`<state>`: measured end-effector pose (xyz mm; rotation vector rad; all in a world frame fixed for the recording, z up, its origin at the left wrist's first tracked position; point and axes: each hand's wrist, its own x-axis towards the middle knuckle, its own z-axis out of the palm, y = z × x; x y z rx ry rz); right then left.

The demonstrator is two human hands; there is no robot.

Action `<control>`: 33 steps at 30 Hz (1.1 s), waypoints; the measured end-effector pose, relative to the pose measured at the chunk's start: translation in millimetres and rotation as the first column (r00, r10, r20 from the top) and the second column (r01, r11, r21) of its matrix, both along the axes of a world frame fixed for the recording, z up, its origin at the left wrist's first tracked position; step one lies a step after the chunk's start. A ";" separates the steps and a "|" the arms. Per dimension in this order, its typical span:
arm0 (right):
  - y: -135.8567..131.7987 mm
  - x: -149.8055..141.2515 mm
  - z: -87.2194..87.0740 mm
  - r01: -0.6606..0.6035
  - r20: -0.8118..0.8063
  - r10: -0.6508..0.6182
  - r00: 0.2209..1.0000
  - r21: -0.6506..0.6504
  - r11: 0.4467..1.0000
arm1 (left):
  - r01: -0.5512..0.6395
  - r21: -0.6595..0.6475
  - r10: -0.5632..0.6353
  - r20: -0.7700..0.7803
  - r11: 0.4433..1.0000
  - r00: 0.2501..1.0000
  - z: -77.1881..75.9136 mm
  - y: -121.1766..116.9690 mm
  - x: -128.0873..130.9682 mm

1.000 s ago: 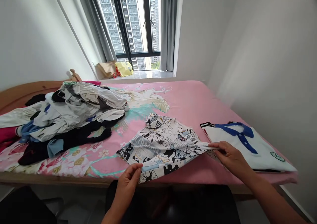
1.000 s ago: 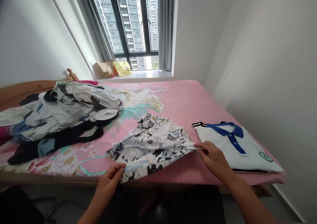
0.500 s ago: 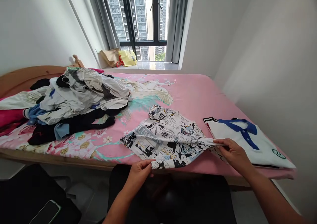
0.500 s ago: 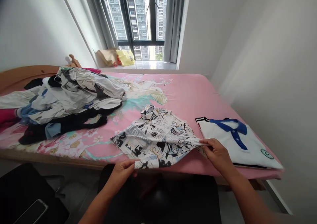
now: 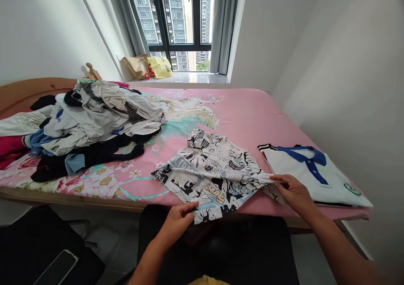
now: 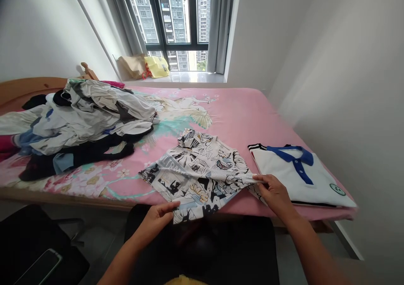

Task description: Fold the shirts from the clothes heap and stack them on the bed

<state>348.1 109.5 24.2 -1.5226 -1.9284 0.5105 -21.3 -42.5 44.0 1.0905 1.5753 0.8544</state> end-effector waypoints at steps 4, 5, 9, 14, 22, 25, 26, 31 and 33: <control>1.1 2.0 -4.7 0.010 -0.011 -0.010 1.000 -0.007 1.000 | -0.018 0.007 0.018 0.011 1.000 1.000 -3.6 1.3 1.7; 1.3 2.4 -5.8 0.009 -0.014 -0.009 1.000 -0.011 1.000 | -0.017 0.005 0.017 0.018 1.000 1.000 -4.0 1.5 2.3; 0.8 3.4 -9.9 0.005 -0.025 -0.006 1.000 -0.029 1.000 | -0.006 -0.006 0.006 0.064 1.000 0.998 -2.3 1.3 4.9; 1.3 6.1 -16.8 0.003 -0.039 -0.005 0.999 -0.028 1.000 | -0.034 -0.020 0.036 0.109 0.999 0.993 -4.0 1.8 8.9; 6.5 0.7 -26.3 -0.059 -0.007 0.059 0.998 0.061 0.996 | 0.013 0.171 0.033 -0.260 0.985 0.965 -23.6 3.5 6.8; 8.3 -3.0 -28.2 -0.060 0.030 0.059 0.998 0.031 0.998 | 0.151 0.239 -0.027 -0.455 0.959 0.890 -23.4 1.4 8.0; 8.9 -3.4 -27.3 -0.060 0.040 0.059 0.997 0.026 0.998 | 0.190 0.247 -0.044 -0.497 0.950 0.867 -20.9 0.3 9.5; 13.7 0.8 -3.0 -0.086 0.082 0.078 0.994 0.099 0.991 | 0.291 0.371 -0.040 -0.557 0.882 0.830 8.8 -5.0 19.5; 17.0 3.5 11.8 -0.078 0.102 0.064 0.993 0.147 0.986 | 0.278 0.425 -0.019 -0.519 0.861 0.854 21.7 -6.1 20.6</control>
